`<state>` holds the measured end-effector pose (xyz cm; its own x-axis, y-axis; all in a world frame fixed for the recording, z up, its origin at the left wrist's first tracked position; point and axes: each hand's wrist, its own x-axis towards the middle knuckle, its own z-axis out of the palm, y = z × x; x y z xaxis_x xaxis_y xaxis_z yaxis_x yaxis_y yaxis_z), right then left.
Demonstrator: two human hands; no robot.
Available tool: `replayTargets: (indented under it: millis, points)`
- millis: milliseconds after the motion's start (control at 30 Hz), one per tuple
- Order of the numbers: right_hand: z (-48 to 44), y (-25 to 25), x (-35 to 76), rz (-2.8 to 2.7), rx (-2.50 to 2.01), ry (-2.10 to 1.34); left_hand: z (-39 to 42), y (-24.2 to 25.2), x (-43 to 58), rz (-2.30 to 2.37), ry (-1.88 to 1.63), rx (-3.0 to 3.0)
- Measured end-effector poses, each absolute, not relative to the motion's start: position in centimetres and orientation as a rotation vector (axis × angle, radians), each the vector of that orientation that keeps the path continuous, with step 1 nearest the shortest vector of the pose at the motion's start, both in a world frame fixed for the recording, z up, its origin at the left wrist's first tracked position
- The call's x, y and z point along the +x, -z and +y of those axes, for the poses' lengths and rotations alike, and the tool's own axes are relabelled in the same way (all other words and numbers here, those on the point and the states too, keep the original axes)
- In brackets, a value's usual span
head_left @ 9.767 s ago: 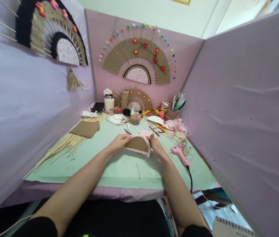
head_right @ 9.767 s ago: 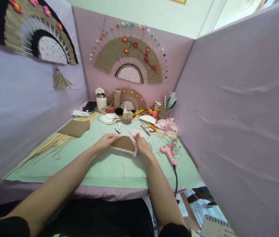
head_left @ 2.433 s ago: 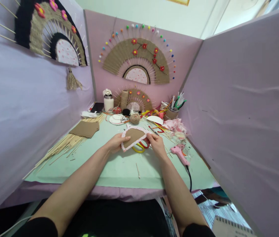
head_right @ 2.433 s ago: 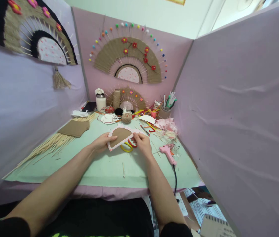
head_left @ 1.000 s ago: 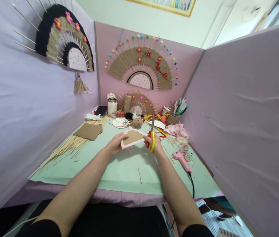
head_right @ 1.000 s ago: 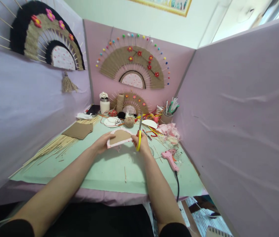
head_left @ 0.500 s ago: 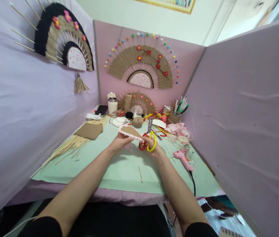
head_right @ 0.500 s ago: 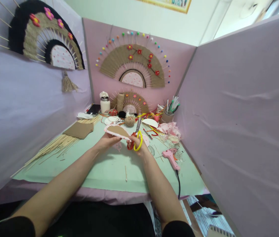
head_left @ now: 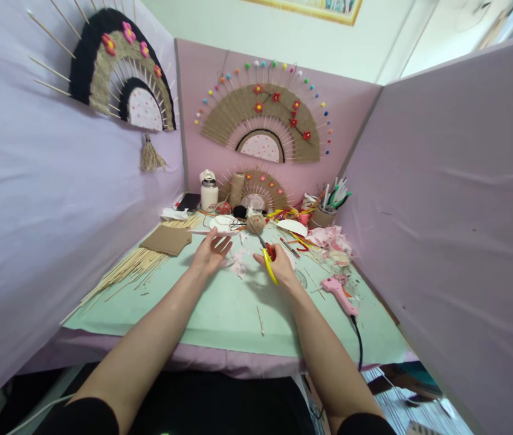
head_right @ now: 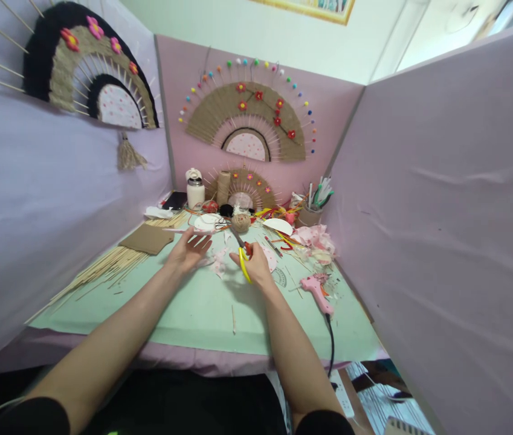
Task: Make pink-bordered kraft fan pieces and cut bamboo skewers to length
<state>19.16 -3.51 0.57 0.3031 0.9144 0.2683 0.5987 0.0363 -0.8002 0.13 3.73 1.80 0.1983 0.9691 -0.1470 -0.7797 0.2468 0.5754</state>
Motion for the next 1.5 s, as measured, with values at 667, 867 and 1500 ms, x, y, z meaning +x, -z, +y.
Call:
replayTargets:
  millis: [667, 867, 1500]
  points:
    - [-4.20, -0.88, 19.07, -1.651, -1.711, -0.100, 3.70, -1.90, 0.10, 0.649, -1.448, 0.458]
    - [-4.07, -0.92, 19.09, -1.702, -1.746, -0.118, 3.60, -1.87, 0.00, 0.627, -1.479, 0.509]
    - [-4.05, -0.54, 19.30, -1.694, -1.746, -0.504, 3.37, -1.90, 0.21, 0.635, -1.561, 0.659]
